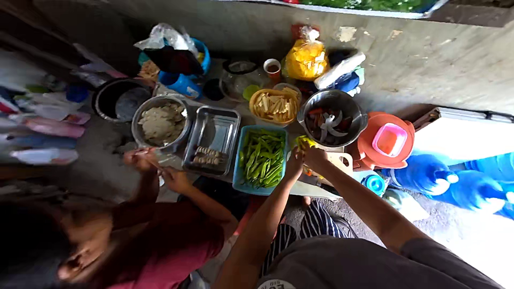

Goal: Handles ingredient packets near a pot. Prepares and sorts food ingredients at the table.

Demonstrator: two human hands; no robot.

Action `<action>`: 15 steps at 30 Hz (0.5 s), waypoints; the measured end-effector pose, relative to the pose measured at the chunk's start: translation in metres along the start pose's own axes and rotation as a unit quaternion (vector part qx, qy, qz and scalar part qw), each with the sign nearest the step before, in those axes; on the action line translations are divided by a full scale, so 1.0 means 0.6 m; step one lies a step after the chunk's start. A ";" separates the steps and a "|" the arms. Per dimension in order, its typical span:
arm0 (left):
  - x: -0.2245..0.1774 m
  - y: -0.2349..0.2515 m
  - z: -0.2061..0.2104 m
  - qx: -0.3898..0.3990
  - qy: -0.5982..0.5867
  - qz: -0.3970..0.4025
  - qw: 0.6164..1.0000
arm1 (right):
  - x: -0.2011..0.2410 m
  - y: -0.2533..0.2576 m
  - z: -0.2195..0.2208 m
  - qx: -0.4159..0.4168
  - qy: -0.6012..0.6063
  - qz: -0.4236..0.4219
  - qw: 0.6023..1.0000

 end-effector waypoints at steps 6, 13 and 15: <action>0.028 -0.078 -0.041 0.001 0.068 0.045 0.997 | -0.020 -0.015 -0.022 -0.053 0.009 -0.051 0.997; 0.077 -0.234 -0.081 0.016 0.126 0.100 0.987 | 0.003 -0.096 -0.005 -0.068 -0.090 -0.080 0.990; 0.124 -0.288 -0.098 0.023 0.138 0.118 0.983 | 0.027 -0.112 0.018 -0.040 -0.124 -0.116 0.985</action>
Point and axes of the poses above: each hand's wrist, its own y-axis towards the middle knuckle, its own z-axis out of the palm, x = y × z, the point moved 3 cm from there along y, towards the middle knuckle, and after that the axes turned 3 degrees about y, right-handed, at the moved point
